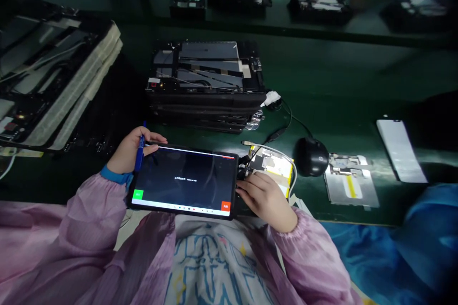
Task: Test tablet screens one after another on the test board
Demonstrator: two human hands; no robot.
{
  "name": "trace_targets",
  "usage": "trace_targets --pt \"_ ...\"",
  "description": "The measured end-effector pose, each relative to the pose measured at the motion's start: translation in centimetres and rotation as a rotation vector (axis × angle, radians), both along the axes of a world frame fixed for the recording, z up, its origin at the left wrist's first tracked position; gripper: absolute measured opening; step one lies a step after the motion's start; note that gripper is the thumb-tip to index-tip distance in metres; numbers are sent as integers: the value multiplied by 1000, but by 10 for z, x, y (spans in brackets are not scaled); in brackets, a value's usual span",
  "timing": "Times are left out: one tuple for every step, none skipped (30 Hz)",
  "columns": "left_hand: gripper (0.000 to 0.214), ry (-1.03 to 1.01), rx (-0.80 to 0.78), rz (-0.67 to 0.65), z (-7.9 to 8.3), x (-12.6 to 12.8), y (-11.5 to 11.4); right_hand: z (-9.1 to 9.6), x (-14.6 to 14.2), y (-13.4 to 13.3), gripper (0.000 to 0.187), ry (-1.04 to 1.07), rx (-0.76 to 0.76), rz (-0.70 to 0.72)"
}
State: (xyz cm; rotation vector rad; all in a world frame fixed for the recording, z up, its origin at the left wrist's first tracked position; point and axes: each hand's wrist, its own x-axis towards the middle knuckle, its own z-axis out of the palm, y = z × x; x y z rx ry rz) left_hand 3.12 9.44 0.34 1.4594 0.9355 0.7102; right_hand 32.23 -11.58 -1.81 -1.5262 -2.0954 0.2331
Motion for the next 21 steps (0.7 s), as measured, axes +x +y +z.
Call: trace_targets --pt "34 -8 2 2 0 0 0 0 -1 0 15 -1 12 4" --pt "34 -13 3 4 1 0 0 0 -2 0 15 2 27 8" --pt "34 -14 4 5 0 0 0 0 -3 0 15 9 47 8" --pt "34 -11 8 6 0 -1 0 0 -2 -1 16 20 67 5" --pt "34 -5 12 10 0 -1 1 1 -1 -2 17 36 77 -7" --pt "34 3 17 15 0 -2 1 1 2 -3 18 60 73 -27" --pt "34 10 20 23 -1 -3 2 2 7 -4 18 95 54 -54" --pt "34 15 21 28 -1 -3 3 3 12 -6 17 138 25 -92" --pt "34 18 18 31 -1 -3 3 5 19 -7 14 188 -6 -149" --pt "35 19 12 31 -1 -3 4 6 25 -7 11 243 -25 -232" --pt "35 17 4 29 -1 -3 4 8 32 -5 9 306 -25 -342" --pt "36 12 -6 27 0 -2 4 9 38 -2 10 381 -7 -463" --pt "36 2 -14 26 0 -2 3 10 44 3 12 470 19 -577" --pt "36 -11 -22 26 0 -2 2 11 48 9 15 568 43 -660" --pt "36 -27 -29 27 1 -1 1 13 50 16 17 667 52 -693" --pt "35 -44 -36 26 1 -1 0 14 49 23 21 753 45 -679" --pt "33 -63 -43 27 1 -1 -1 17 46 29 25 810 25 -633" --pt "32 -84 -50 31 1 -1 -3 20 40 33 28 826 -1 -572" --pt "30 -107 -56 39 0 -1 -4 23 30 35 28 799 -23 -510" --pt "29 -129 -62 47 0 -1 -5 26 17 34 26 735 -34 -441" --pt "29 -150 -67 56 -1 -1 -7 30 1 31 24 641 -38 -360"
